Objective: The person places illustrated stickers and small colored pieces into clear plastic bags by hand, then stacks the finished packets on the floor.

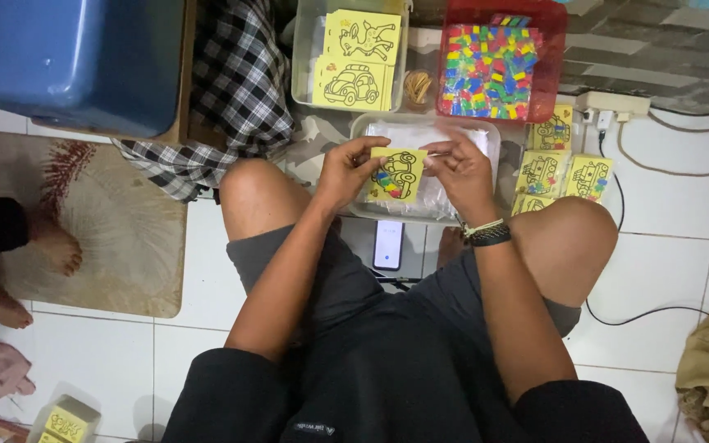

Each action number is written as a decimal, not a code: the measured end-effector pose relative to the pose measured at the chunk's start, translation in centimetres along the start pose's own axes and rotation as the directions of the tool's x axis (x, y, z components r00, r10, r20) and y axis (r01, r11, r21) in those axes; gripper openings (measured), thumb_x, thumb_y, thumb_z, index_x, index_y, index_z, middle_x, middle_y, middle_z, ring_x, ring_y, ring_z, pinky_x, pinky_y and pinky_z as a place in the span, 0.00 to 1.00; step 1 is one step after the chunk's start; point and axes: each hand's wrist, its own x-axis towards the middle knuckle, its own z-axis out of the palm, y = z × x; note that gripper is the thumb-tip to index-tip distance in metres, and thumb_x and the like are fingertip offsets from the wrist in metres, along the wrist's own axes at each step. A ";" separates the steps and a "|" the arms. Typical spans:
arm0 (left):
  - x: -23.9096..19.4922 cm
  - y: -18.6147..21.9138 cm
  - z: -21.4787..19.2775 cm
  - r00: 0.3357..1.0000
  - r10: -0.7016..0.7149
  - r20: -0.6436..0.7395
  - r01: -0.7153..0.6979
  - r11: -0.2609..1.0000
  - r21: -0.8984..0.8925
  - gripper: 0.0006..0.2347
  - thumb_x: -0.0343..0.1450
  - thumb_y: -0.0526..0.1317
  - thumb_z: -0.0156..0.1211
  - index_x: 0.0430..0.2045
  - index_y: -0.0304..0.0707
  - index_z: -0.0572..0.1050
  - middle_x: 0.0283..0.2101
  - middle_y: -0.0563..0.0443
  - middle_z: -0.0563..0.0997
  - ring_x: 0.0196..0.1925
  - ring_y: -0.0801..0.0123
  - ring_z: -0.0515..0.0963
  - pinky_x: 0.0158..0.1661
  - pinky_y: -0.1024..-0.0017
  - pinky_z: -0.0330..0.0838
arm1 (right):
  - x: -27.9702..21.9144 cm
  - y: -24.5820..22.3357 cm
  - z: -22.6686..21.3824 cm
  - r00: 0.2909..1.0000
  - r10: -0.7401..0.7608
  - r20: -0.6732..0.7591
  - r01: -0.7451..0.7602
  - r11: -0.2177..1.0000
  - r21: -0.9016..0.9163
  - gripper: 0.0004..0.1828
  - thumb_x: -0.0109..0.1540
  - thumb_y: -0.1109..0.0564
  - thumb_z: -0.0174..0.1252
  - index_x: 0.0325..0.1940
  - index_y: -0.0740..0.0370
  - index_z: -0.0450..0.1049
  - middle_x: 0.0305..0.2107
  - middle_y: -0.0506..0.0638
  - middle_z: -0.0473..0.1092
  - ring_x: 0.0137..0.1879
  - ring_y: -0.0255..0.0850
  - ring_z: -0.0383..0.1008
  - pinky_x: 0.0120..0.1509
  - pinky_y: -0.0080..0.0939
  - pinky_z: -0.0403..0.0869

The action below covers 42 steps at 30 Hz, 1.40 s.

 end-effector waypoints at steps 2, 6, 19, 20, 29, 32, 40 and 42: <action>0.0 -0.8 0.1 1.000 -0.015 0.002 0.015 1.000 -0.024 0.15 0.68 0.28 0.69 0.48 0.46 0.84 0.26 0.57 0.79 0.30 0.83 0.72 0.33 0.82 0.71 | -0.2 -0.4 0.6 1.000 0.012 0.010 -0.011 0.999 -0.041 0.25 0.64 0.68 0.64 0.65 0.63 0.69 0.43 0.60 0.77 0.44 0.37 0.79 0.47 0.36 0.82; -0.2 -0.9 0.0 0.999 -0.028 0.029 0.029 0.998 -0.054 0.14 0.69 0.28 0.69 0.47 0.43 0.83 0.33 0.51 0.87 0.34 0.83 0.77 0.38 0.79 0.76 | -0.4 -0.5 0.7 1.000 0.023 -0.009 -0.024 0.987 -0.159 0.13 0.65 0.65 0.66 0.54 0.63 0.80 0.35 0.54 0.78 0.38 0.31 0.78 0.45 0.32 0.80; 0.0 1.3 -0.3 0.997 -0.035 -0.062 0.044 0.985 0.166 0.04 0.69 0.38 0.72 0.35 0.44 0.86 0.23 0.53 0.81 0.26 0.76 0.77 0.30 0.75 0.72 | -0.4 -2.1 1.1 0.989 -0.150 0.013 0.145 0.925 -0.351 0.04 0.62 0.66 0.69 0.41 0.65 0.81 0.54 0.59 0.70 0.58 0.51 0.73 0.59 0.47 0.74; 0.1 1.6 -0.4 0.998 0.037 -0.058 -0.025 0.982 0.187 0.03 0.68 0.37 0.73 0.33 0.44 0.86 0.34 0.49 0.83 0.38 0.63 0.80 0.41 0.66 0.73 | -0.4 -1.7 1.1 0.994 -0.109 0.004 0.106 0.948 -0.301 0.04 0.63 0.65 0.69 0.41 0.65 0.80 0.48 0.57 0.73 0.54 0.45 0.75 0.57 0.43 0.75; -0.1 -0.2 -0.1 0.999 -0.042 0.013 0.042 0.999 0.013 0.05 0.69 0.32 0.70 0.37 0.33 0.83 0.31 0.45 0.83 0.37 0.69 0.81 0.39 0.66 0.79 | -0.1 0.4 0.3 0.996 0.066 -0.068 -0.072 0.993 -0.089 0.06 0.66 0.65 0.65 0.46 0.67 0.77 0.29 0.50 0.74 0.33 0.31 0.76 0.41 0.31 0.78; 0.1 -0.7 -0.1 1.000 -0.028 0.007 0.028 0.999 0.014 0.04 0.69 0.32 0.70 0.35 0.34 0.82 0.26 0.47 0.81 0.31 0.73 0.78 0.32 0.68 0.77 | -0.1 -0.2 0.6 0.992 0.101 -0.077 -0.104 0.994 -0.040 0.07 0.66 0.65 0.64 0.48 0.67 0.76 0.30 0.50 0.74 0.33 0.32 0.78 0.40 0.32 0.80; 0.7 -1.4 -0.7 0.991 -0.086 -0.099 0.074 0.991 -0.113 0.07 0.68 0.35 0.72 0.34 0.33 0.81 0.24 0.48 0.82 0.24 0.78 0.77 0.28 0.78 0.76 | -0.2 0.7 0.6 0.982 0.186 0.030 -0.188 0.981 0.044 0.19 0.63 0.66 0.67 0.57 0.65 0.72 0.37 0.52 0.75 0.39 0.35 0.79 0.44 0.35 0.82; 0.5 -0.8 -0.9 0.989 -0.081 -0.121 0.062 0.987 -0.149 0.08 0.68 0.34 0.73 0.35 0.29 0.81 0.25 0.47 0.81 0.25 0.77 0.76 0.27 0.77 0.76 | -0.2 0.6 0.8 0.975 0.222 0.008 -0.222 0.975 -0.023 0.16 0.64 0.61 0.69 0.54 0.63 0.75 0.37 0.54 0.77 0.39 0.35 0.78 0.43 0.37 0.81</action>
